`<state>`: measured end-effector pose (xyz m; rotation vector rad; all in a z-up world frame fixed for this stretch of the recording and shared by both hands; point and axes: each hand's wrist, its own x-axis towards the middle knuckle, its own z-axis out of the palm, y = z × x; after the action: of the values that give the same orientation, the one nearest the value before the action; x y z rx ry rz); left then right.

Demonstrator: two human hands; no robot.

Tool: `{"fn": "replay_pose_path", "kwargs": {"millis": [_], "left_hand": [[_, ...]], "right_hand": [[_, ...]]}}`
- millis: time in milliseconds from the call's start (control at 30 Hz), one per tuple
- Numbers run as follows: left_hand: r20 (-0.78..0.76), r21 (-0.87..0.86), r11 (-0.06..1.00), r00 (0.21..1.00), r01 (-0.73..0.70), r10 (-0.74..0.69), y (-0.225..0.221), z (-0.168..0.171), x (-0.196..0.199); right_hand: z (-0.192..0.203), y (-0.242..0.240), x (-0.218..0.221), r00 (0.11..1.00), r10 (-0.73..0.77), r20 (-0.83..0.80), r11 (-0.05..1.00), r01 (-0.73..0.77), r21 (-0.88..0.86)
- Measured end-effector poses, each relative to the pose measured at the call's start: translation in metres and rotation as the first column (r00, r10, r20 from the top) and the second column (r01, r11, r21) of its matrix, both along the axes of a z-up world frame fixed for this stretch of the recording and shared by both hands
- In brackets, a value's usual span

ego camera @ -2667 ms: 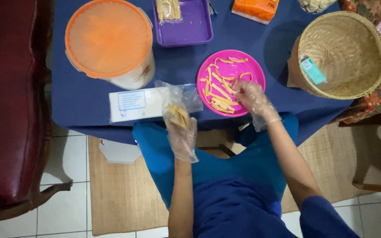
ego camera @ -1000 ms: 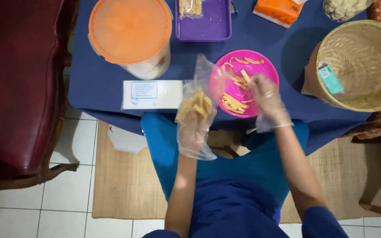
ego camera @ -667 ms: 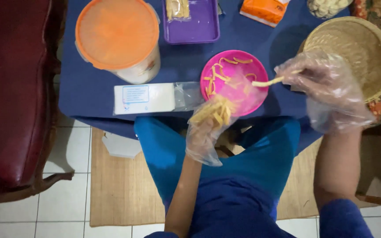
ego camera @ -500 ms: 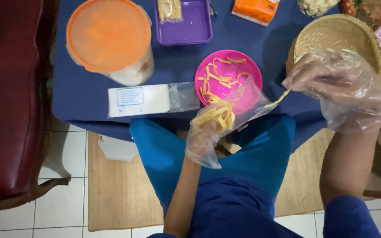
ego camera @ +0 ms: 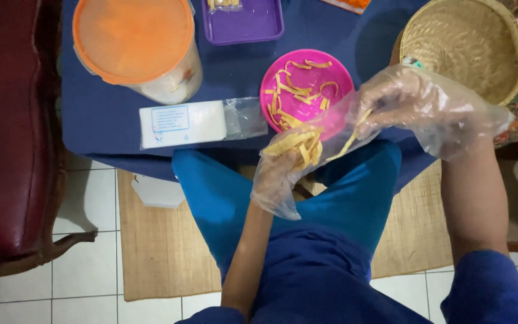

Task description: Packing yellow food strips from a plate into a clear plastic bag while wearing gloves.

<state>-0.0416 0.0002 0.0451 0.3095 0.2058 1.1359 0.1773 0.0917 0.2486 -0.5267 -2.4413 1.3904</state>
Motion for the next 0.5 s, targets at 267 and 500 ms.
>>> {"fn": "replay_pose_path", "kwargs": {"millis": [267, 500], "left_hand": [[-0.062, 0.006, 1.000, 0.998, -0.011, 0.012, -0.003, -0.004, 0.000], [-0.065, -0.145, 0.989, 0.998, -0.006, -0.004, -0.001, 0.000, -0.003]], "right_hand": [[-0.073, 0.023, 0.035, 0.989, 0.032, -0.143, 0.966, -0.067, -0.252], [-0.038, 0.007, -0.002, 0.982, -0.186, -0.021, 0.979, 0.183, -0.091]]}}
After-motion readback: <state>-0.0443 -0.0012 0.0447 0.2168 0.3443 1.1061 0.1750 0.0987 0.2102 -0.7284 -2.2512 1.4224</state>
